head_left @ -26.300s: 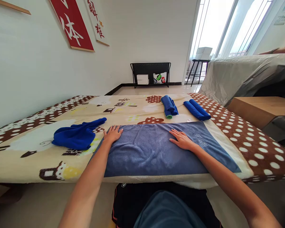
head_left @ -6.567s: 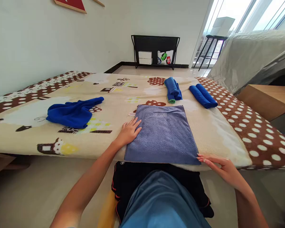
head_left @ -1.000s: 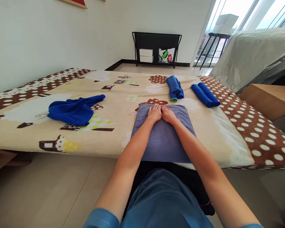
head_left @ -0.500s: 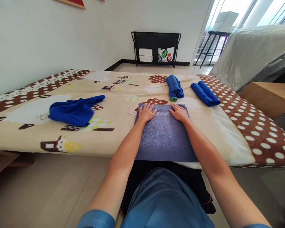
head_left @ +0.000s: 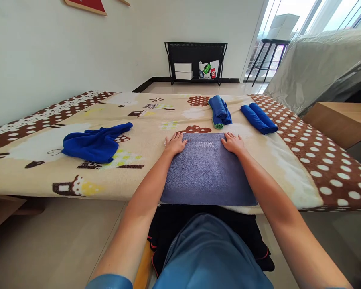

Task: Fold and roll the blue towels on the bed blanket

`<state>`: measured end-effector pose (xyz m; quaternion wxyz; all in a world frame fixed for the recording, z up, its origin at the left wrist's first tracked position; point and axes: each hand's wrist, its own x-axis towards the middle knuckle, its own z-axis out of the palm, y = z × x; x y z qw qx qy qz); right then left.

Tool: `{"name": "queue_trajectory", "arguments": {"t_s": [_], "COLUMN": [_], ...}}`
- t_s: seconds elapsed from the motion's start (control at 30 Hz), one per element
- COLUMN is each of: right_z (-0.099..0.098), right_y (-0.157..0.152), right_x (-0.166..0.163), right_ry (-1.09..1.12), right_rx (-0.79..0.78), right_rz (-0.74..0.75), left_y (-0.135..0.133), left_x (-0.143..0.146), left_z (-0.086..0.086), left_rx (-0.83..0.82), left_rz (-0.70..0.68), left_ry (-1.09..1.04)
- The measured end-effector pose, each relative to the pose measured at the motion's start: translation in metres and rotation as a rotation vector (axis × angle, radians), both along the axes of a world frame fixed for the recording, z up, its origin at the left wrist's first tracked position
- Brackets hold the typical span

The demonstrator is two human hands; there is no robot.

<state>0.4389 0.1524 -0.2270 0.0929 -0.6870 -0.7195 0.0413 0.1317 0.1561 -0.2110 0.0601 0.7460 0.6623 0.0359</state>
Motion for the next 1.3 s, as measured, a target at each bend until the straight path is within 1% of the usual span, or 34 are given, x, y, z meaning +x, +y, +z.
{"name": "queue_trajectory", "arguments": {"t_s": [0.1, 0.17, 0.27, 0.37, 0.43, 0.5, 0.6, 0.7, 0.73, 0.8, 0.9, 1.0, 1.07, 1.2, 1.3], "right_z": [0.008, 0.008, 0.003, -0.002, -0.002, -0.002, -0.001, -0.003, -0.004, -0.007, -0.015, -0.027, -0.034, -0.044, -0.049], "right_y": [-0.004, -0.014, -0.034, -0.055, -0.069, -0.086, -0.122, -0.167, -0.18, -0.204, -0.226, -0.236, -0.24, -0.249, -0.258], "right_x": [-0.029, -0.055, -0.084, -0.093, -0.092, -0.088, -0.081, -0.068, -0.063, -0.051, -0.035, -0.019, -0.008, 0.021, 0.044], "right_ry": [-0.025, -0.03, -0.033, -0.033, -0.03, -0.028, -0.02, 0.015, 0.031, 0.062, 0.091, 0.103, 0.117, 0.131, 0.108], "right_rx": [0.04, 0.063, 0.085, 0.11, 0.116, 0.112, 0.118, 0.151, 0.158, 0.167, 0.188, 0.208, 0.22, 0.225, 0.248], "right_rz": [0.031, 0.112, 0.215, 0.235, 0.254, 0.294, 0.364, 0.453, 0.48, 0.498, 0.436, 0.336, 0.301, 0.349, 0.39], "left_y": [-0.005, -0.015, -0.035, -0.052, -0.065, -0.083, -0.125, -0.172, -0.185, -0.204, -0.218, -0.225, -0.227, -0.233, -0.241], "left_x": [0.027, 0.052, 0.081, 0.087, 0.082, 0.075, 0.064, 0.052, 0.047, 0.036, 0.02, 0.002, -0.012, -0.045, -0.067], "left_z": [0.01, 0.011, 0.005, -0.003, -0.004, -0.004, -0.004, -0.006, -0.007, -0.009, -0.015, -0.026, -0.035, -0.056, -0.067], "left_rx": [0.013, 0.019, 0.026, 0.058, 0.074, 0.079, 0.103, 0.175, 0.196, 0.228, 0.266, 0.305, 0.338, 0.412, 0.521], "left_rz": [-0.048, -0.15, -0.294, -0.334, -0.342, -0.348, -0.4, -0.529, -0.562, -0.586, -0.558, -0.503, -0.47, -0.474, -0.518], "left_ry": [0.032, 0.032, 0.021, 0.008, 0.0, -0.005, -0.009, -0.023, -0.025, -0.021, -0.001, 0.008, 0.008, 0.0, -0.039]}}
